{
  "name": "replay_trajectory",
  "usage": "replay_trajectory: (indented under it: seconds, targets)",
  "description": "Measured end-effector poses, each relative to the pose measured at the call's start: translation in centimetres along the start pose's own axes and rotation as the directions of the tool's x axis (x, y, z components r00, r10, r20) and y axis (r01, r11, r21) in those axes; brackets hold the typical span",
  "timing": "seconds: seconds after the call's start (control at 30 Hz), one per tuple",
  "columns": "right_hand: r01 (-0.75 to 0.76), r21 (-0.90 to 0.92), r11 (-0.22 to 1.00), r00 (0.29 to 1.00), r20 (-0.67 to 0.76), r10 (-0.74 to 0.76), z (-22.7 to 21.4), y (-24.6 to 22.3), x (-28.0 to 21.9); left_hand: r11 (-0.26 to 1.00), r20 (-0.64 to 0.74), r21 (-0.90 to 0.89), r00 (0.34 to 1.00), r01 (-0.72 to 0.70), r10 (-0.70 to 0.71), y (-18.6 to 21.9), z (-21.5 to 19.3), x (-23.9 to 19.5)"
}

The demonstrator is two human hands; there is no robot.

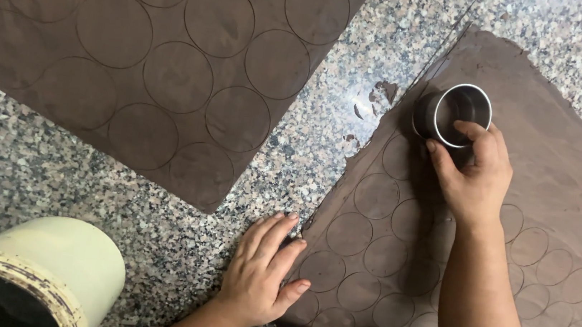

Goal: Using a circular cutter to stamp out circles from a sheet of modelling chocolate.

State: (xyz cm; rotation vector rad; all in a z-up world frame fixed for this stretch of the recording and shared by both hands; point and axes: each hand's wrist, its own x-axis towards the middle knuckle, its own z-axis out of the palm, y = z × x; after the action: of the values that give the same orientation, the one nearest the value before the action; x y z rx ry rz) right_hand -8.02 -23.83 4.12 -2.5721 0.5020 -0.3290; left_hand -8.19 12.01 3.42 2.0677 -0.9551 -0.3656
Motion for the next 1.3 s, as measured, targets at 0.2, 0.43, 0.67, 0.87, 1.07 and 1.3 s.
replay_trajectory:
  seconds: [0.2,0.43,0.67,0.87,1.07,1.3]
  targets:
    - [0.013,-0.019,1.0,1.0,0.01,-0.013,-0.1,0.0,0.0,1.0,-0.012,-0.009,1.0,0.002,-0.002,0.0,-0.1,0.1]
    - [0.024,-0.047,0.999,1.0,0.021,-0.023,-0.1,0.0,0.0,0.999,-0.01,-0.032,1.0,0.002,-0.003,0.0,-0.3,0.1]
    - [0.023,-0.052,0.998,0.999,0.04,-0.021,-0.4,0.1,-0.1,0.999,-0.018,-0.047,1.0,0.003,-0.004,0.0,-0.2,0.0]
    - [0.038,-0.042,0.998,0.998,0.044,-0.036,-0.8,0.0,-0.1,0.999,-0.017,-0.032,1.0,0.005,-0.006,-0.2,0.2,-0.2]
    - [0.045,-0.039,0.998,0.998,0.042,-0.043,-0.8,0.8,-0.4,0.999,0.0,-0.046,1.0,0.01,-0.01,-0.1,-0.1,-0.2]
    - [0.028,0.021,0.999,0.999,0.022,-0.028,-1.0,1.1,-0.6,0.999,-0.01,-0.055,1.0,-0.002,0.001,-0.1,-0.4,0.1]
